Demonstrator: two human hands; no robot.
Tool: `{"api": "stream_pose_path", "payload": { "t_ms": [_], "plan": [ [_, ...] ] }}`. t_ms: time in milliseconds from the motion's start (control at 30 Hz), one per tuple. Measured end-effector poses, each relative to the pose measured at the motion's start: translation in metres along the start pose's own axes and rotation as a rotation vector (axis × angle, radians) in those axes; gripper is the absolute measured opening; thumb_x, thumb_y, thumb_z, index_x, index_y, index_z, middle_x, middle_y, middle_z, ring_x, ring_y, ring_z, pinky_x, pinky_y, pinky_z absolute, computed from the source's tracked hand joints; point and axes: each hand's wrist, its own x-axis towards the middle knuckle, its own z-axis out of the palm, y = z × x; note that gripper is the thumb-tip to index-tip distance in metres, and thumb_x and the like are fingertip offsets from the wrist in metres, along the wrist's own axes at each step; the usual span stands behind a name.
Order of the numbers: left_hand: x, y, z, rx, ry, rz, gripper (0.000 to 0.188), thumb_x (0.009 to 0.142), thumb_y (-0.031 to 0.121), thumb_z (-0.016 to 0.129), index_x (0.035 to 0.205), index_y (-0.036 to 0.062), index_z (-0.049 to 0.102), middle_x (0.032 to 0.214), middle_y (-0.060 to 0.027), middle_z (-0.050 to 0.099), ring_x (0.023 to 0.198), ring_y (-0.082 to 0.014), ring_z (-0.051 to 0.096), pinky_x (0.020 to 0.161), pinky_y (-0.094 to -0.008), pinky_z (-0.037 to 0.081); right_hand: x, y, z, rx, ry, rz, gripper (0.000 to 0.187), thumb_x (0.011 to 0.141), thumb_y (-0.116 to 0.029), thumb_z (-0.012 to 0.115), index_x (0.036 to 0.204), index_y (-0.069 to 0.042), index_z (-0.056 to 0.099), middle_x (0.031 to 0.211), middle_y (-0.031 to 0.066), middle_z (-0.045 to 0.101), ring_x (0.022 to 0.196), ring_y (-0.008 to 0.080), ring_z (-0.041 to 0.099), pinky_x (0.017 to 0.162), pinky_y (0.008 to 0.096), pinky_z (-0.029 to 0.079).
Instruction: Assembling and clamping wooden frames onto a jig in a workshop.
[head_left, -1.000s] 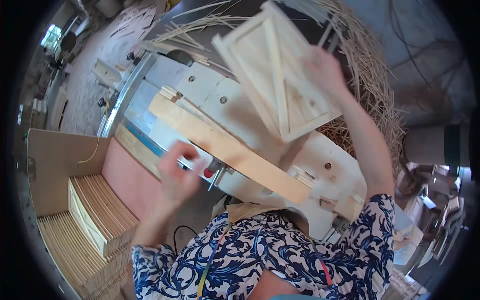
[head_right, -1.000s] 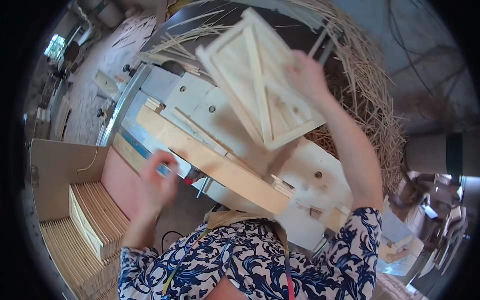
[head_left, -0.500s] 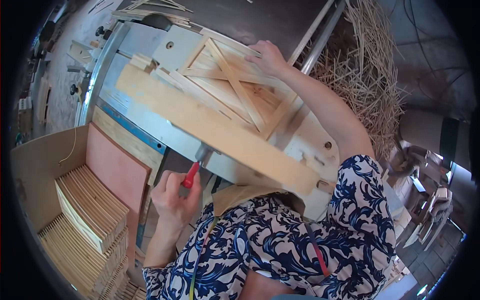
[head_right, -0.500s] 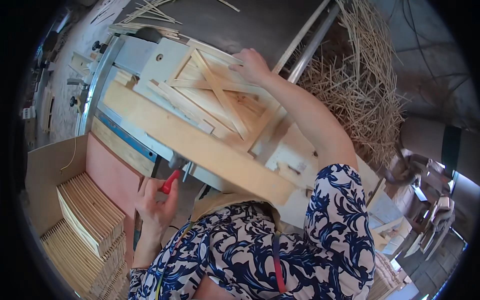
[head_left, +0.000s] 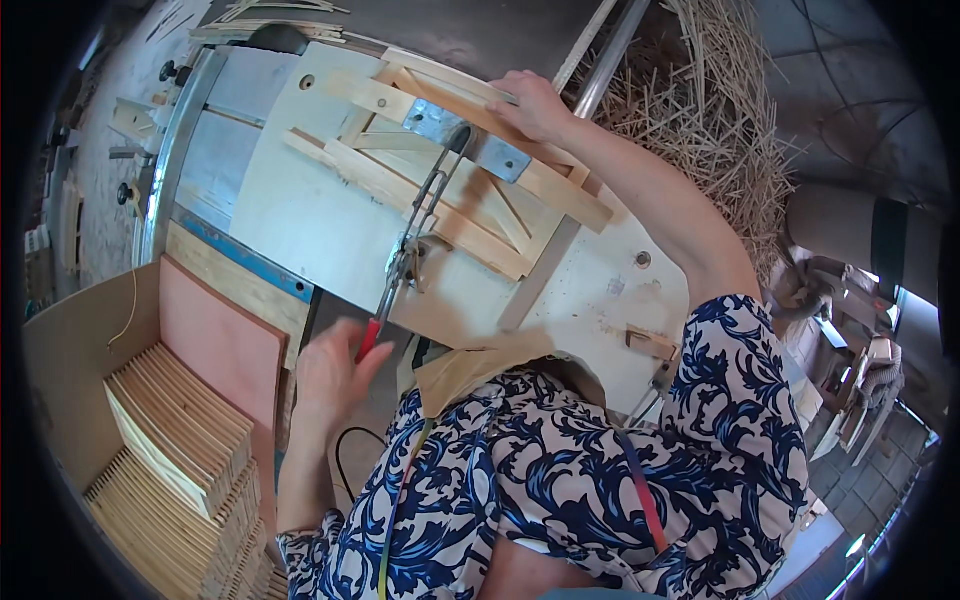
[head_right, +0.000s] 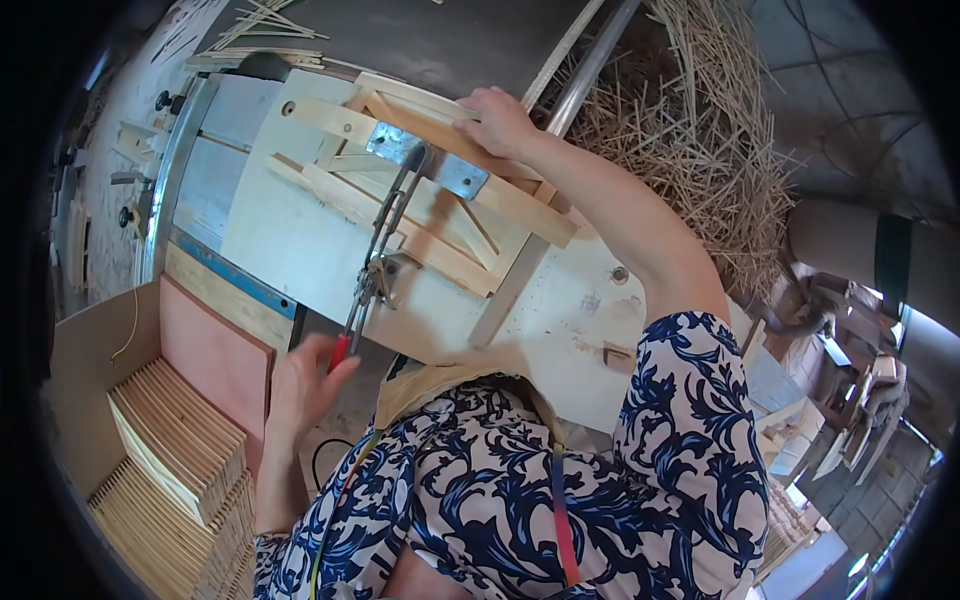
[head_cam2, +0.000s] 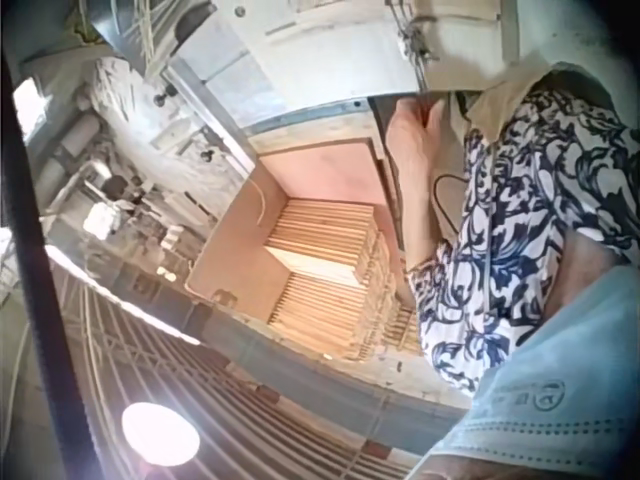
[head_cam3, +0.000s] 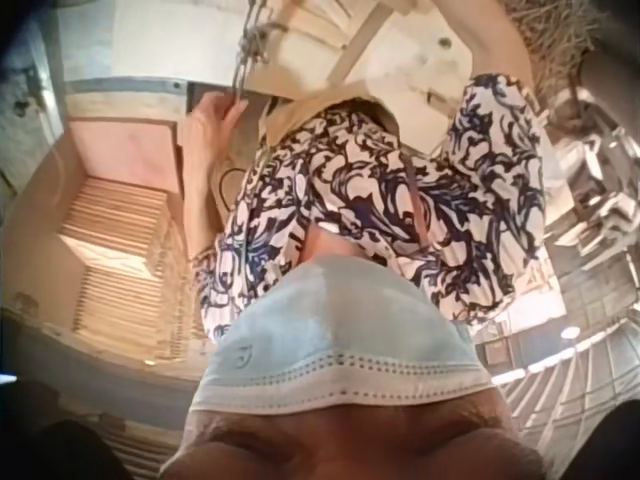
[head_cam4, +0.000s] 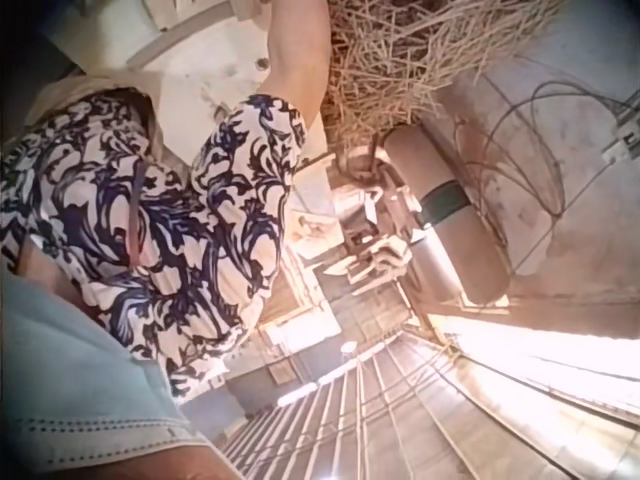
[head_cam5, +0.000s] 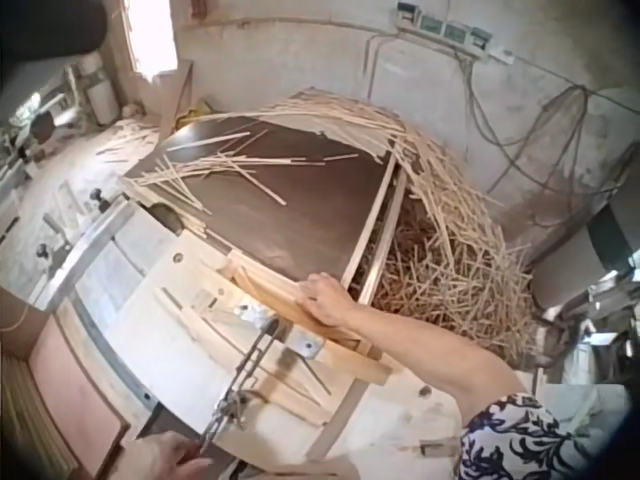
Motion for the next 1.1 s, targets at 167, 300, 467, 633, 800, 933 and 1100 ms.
{"api": "stream_pose_path", "payload": {
  "t_ms": [167, 300, 467, 633, 800, 933, 1100],
  "plan": [
    [0.075, 0.023, 0.049, -0.208, 0.058, -0.042, 0.058, 0.094, 0.046, 0.081, 0.103, -0.0066, 0.06, 0.082, -0.0236, 0.075, 0.078, -0.0431, 0.074, 0.073, -0.0483, 0.058, 0.0, -0.014, -0.006, -0.114, -0.106, 0.048, 0.039, 0.095, -0.027, 0.073, 0.129, -0.008, 0.074, 0.115, 0.0165, 0.071, 0.113, 0.04, 0.062, 0.104, 0.0485, 0.051],
    [0.088, 0.015, 0.06, -0.284, 0.162, 0.026, 0.06, 0.096, 0.046, 0.078, 0.11, -0.0086, 0.058, 0.077, -0.0244, 0.072, 0.074, -0.0424, 0.073, 0.068, -0.0463, 0.057, -0.019, -0.027, -0.07, -0.26, -0.293, 0.084, 0.048, 0.095, -0.022, 0.073, 0.14, -0.007, 0.067, 0.123, 0.0198, 0.069, 0.116, 0.0413, 0.063, 0.107, 0.0497, 0.051],
    [0.099, -0.004, 0.069, -0.26, 0.245, 0.057, 0.067, 0.096, 0.049, 0.077, 0.12, -0.0107, 0.057, 0.079, -0.0271, 0.072, 0.077, -0.0426, 0.074, 0.071, -0.048, 0.056, -0.133, -0.11, -0.268, -0.227, -0.015, 0.254, 0.05, 0.097, -0.028, 0.075, 0.141, -0.007, 0.067, 0.12, 0.0188, 0.073, 0.096, 0.0345, 0.073, 0.089, 0.0436, 0.059],
    [0.123, -0.015, 0.079, -0.154, 0.373, 0.134, 0.069, 0.098, 0.045, 0.076, 0.129, -0.0131, 0.054, 0.092, -0.0318, 0.07, 0.095, -0.0489, 0.071, 0.086, -0.0513, 0.055, -0.423, -0.162, -0.338, -0.509, 0.674, 0.588, 0.04, 0.097, -0.017, 0.077, 0.136, -0.006, 0.07, 0.118, 0.0131, 0.074, 0.102, 0.0261, 0.07, 0.092, 0.036, 0.055],
    [0.119, 0.016, 0.071, 0.211, 0.796, 0.817, 0.074, 0.093, 0.024, 0.084, 0.148, -0.0065, 0.045, 0.15, -0.0304, 0.047, 0.142, -0.0466, 0.044, 0.118, -0.0561, 0.036, -0.754, -0.22, -0.219, -0.783, 0.949, 1.357, 0.042, 0.095, -0.036, 0.078, 0.119, -0.003, 0.075, 0.1, 0.0209, 0.074, 0.096, 0.038, 0.071, 0.087, 0.047, 0.056],
    [0.112, 0.125, 0.103, 0.057, 0.497, 1.16, 0.065, 0.097, 0.016, 0.076, 0.149, -0.006, 0.044, 0.154, -0.0291, 0.043, 0.145, -0.0454, 0.041, 0.121, -0.058, 0.031, -0.853, -0.249, -0.067, -0.46, 0.77, 2.007, 0.062, 0.081, -0.053, 0.086, 0.106, 0.002, 0.075, 0.097, 0.0276, 0.074, 0.098, 0.0453, 0.072, 0.087, 0.0519, 0.056],
    [0.086, 0.196, 0.145, 0.075, 0.274, 1.371, 0.057, 0.094, 0.009, 0.077, 0.143, -0.0043, 0.053, 0.146, -0.0274, 0.053, 0.138, -0.0449, 0.051, 0.116, -0.0535, 0.04, -0.83, -0.257, 0.159, -0.583, 0.526, 1.993, 0.07, 0.074, -0.032, 0.094, 0.13, -0.004, 0.063, 0.124, 0.0181, 0.065, 0.121, 0.0391, 0.059, 0.1, 0.0474, 0.052]
  ]
}}
